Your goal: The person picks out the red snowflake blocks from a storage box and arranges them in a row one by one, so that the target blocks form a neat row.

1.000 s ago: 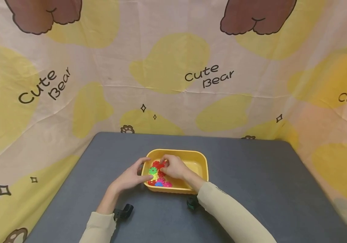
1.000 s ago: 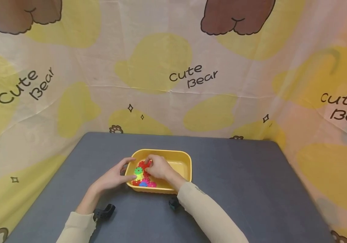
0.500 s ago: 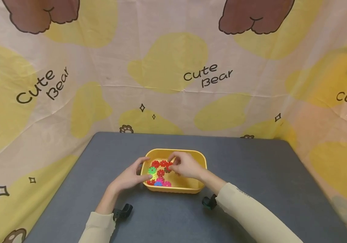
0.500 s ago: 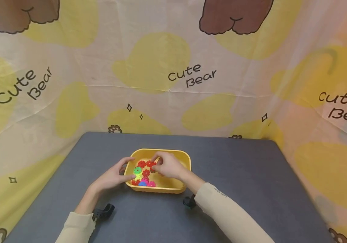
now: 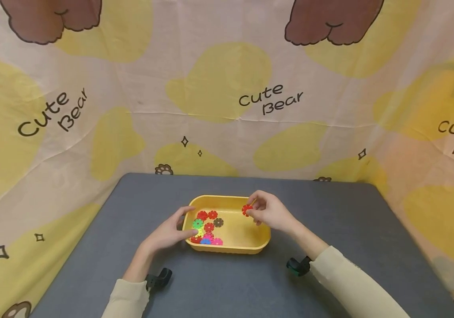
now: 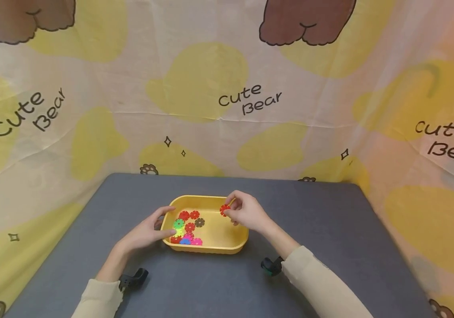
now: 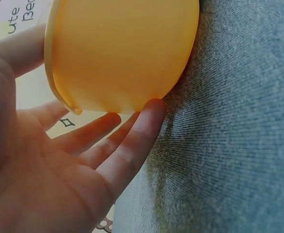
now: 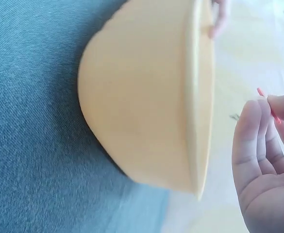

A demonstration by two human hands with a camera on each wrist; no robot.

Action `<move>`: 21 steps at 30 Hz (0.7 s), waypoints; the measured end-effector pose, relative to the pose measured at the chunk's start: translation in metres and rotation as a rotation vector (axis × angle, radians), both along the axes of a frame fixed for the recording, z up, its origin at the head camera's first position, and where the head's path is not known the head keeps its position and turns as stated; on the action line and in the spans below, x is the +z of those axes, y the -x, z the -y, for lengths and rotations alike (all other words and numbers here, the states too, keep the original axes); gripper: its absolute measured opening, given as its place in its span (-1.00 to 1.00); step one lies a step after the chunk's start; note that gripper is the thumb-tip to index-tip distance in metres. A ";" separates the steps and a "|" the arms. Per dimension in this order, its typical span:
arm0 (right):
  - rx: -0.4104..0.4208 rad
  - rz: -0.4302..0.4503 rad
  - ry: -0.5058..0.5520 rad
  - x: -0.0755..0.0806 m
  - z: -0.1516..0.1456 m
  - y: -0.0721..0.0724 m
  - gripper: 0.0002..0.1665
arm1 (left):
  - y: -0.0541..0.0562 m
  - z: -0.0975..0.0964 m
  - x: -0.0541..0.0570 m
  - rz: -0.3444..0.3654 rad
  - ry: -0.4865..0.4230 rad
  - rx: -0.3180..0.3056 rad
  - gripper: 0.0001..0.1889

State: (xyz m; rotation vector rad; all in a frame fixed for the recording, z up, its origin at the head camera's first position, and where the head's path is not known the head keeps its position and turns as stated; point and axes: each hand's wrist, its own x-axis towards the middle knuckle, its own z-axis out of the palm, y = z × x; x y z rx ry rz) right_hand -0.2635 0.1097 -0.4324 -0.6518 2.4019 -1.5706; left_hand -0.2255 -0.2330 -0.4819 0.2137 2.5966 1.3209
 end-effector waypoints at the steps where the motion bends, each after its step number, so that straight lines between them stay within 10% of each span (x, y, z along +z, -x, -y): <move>1: -0.009 0.006 0.013 0.000 -0.004 0.001 -0.73 | 0.000 0.000 0.000 0.002 0.002 0.003 -0.17; 11: -0.141 0.085 0.125 -0.003 -0.044 0.006 -0.67 | 0.000 0.001 -0.001 0.014 0.008 0.002 -0.14; 21: -0.256 0.118 0.053 -0.038 -0.077 0.019 -0.63 | 0.001 0.000 0.000 0.013 0.003 0.002 -0.15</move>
